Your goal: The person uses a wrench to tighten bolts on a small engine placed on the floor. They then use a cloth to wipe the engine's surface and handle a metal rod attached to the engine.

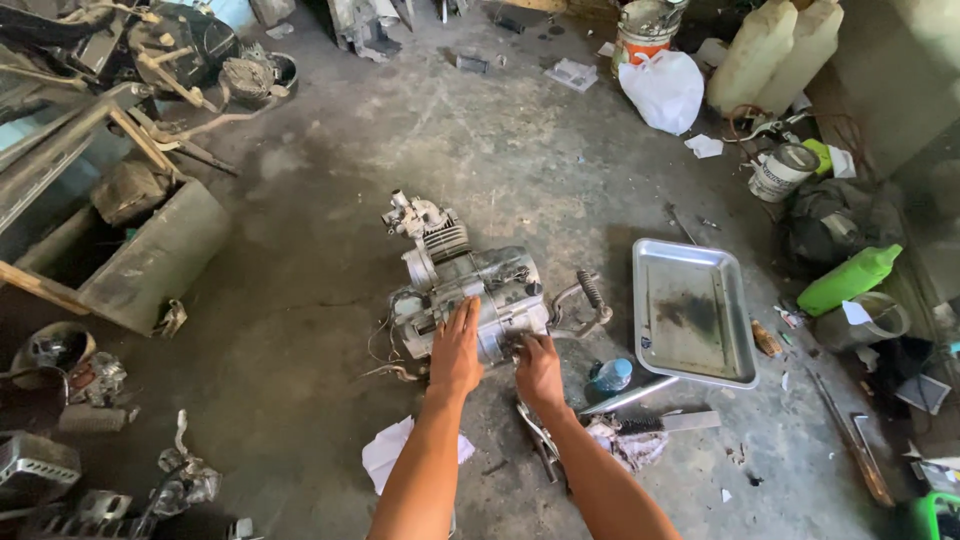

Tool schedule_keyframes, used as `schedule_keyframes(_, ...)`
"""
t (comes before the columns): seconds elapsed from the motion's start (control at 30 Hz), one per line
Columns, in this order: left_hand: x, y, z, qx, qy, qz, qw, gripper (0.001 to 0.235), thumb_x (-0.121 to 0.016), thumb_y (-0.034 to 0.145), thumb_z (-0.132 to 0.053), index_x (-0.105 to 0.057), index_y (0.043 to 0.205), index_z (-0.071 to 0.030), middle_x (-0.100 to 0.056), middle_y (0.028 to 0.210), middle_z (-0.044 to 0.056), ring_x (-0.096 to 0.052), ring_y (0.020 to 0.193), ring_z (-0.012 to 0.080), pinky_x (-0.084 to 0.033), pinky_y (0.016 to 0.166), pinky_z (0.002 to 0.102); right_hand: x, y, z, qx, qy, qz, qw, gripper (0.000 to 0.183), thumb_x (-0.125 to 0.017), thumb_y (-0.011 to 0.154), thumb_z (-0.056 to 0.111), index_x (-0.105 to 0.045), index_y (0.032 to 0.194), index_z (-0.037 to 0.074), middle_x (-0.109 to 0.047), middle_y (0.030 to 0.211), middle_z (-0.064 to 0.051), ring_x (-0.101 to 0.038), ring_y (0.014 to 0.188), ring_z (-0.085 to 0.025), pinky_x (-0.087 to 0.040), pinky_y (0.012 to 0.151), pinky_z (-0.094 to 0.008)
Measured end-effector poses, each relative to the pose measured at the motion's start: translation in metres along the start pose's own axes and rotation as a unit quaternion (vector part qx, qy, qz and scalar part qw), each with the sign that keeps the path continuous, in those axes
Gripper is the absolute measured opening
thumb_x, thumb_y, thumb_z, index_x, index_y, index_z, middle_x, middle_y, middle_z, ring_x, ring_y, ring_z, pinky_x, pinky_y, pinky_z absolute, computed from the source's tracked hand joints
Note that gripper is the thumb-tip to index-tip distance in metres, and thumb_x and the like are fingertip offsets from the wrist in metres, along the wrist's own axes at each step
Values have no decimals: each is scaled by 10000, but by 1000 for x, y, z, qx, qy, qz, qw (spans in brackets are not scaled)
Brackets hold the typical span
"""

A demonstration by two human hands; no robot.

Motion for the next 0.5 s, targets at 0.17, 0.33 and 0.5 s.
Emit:
schedule_keyframes(0.17,8,-2,-2,-5,2,-1,1000,1166,-847,706,-17,-145,1634,-85,-247,1669,104,-249,1535,268,-325,1209,518,-1,2,18,-47,28,7,998,142,-682,893,129,-744,1017,101,-659,947,-143,-704,841,-402,-565,737,-457)
schedule_keyframes(0.33,1,-1,0,-1,-33,10,999,1150,-807,735,35,-120,1649,-83,-215,1685,120,-221,1543,277,-285,1223,523,6,-12,39,82,12,38,996,297,-678,906,94,-754,1191,59,-640,1084,-233,-673,933,-485,-580,795,-485)
schedule_keyframes(0.5,0,1,-1,7,-33,18,999,1105,-761,771,75,-113,1651,-90,-187,1696,114,-207,1551,272,-266,1235,517,17,-3,38,95,8,71,993,300,-775,832,157,-788,1130,128,-664,968,-130,-697,897,-379,-577,769,-450)
Point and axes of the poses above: each hand's wrist, its own y-axis towards the middle knuckle, its own x-axis out of the back of the hand, z = x × y, the point moved 3 cm from there along y, towards the middle knuckle
